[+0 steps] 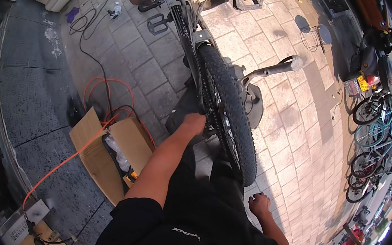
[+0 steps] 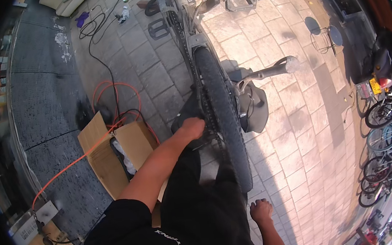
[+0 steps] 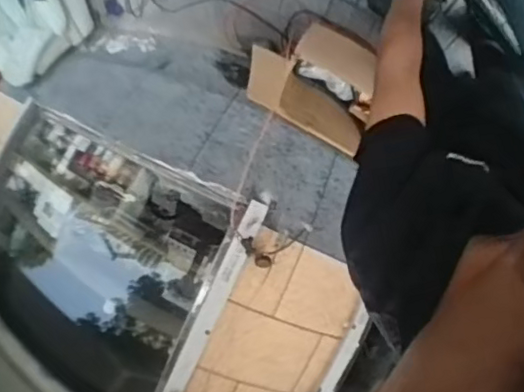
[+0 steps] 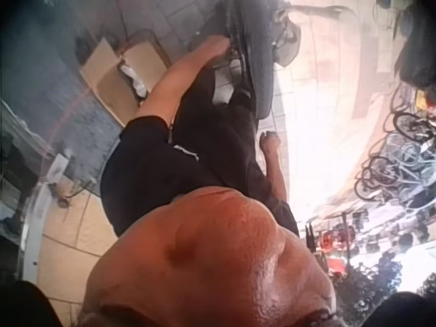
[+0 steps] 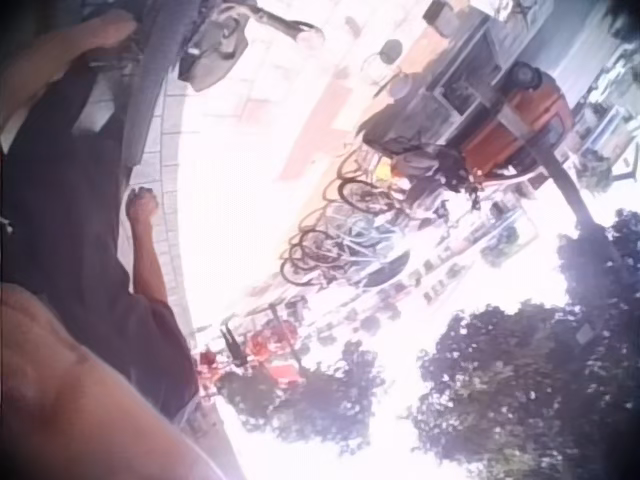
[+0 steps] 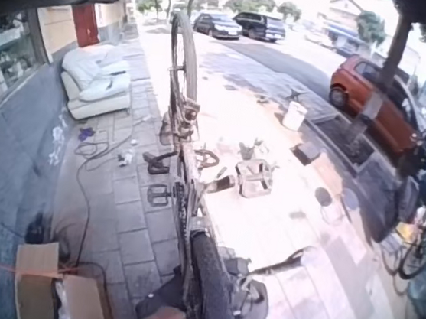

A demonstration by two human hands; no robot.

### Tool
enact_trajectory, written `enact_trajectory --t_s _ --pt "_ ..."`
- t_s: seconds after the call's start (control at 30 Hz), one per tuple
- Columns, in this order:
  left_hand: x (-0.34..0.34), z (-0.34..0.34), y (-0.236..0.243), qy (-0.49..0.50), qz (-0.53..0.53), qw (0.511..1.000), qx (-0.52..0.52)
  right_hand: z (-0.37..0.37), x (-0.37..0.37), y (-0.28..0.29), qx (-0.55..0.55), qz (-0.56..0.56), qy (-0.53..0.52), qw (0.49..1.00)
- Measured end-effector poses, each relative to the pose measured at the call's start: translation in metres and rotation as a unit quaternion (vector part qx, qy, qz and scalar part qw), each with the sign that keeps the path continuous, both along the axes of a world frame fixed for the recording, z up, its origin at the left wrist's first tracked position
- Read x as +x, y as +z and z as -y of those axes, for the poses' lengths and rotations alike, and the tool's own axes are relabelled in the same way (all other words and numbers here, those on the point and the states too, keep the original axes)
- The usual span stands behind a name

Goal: The person works on a bicycle's rear wheel and drivetrain, rotating the tire and adjusting components by hand. They then use a wrench to tighten a bolt on the rear wheel hub.

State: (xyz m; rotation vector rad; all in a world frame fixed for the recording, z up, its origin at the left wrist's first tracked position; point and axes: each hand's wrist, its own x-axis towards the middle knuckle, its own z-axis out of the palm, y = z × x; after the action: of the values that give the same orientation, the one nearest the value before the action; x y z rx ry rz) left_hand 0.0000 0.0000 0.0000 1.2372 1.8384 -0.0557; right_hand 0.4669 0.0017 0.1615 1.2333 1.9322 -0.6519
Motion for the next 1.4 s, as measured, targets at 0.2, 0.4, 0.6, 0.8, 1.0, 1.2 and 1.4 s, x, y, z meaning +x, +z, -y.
enact_trajectory --t_s 0.2,0.4,0.6,0.8,1.0,1.2,1.4 --pt "0.006 -0.004 0.007 0.009 -0.025 0.999 0.02 -0.047 -0.033 0.012 0.106 -0.147 -0.174 0.968" --pt "0.004 -0.001 0.008 0.003 -0.042 0.999 0.026 -0.096 -0.154 0.066 0.133 -0.383 -0.258 0.877" --pt "0.006 0.003 0.009 0.003 -0.051 0.999 0.015 -0.105 -0.236 0.118 0.123 -0.444 -0.067 0.885" --pt "0.005 0.004 0.007 -0.015 -0.049 0.999 0.014 -0.047 -0.154 0.064 0.166 -0.416 -0.016 0.894" --pt "0.005 0.003 0.008 0.001 -0.04 0.999 0.002 -0.006 0.009 -0.017 0.016 0.054 -0.026 0.998" --pt "0.004 0.003 0.011 -0.003 -0.038 0.999 0.005 -0.023 0.022 -0.018 0.068 0.037 -0.11 0.991" --pt "0.006 0.007 0.004 0.014 -0.044 0.999 0.029 -0.033 -0.001 -0.01 0.062 0.005 -0.151 0.987"
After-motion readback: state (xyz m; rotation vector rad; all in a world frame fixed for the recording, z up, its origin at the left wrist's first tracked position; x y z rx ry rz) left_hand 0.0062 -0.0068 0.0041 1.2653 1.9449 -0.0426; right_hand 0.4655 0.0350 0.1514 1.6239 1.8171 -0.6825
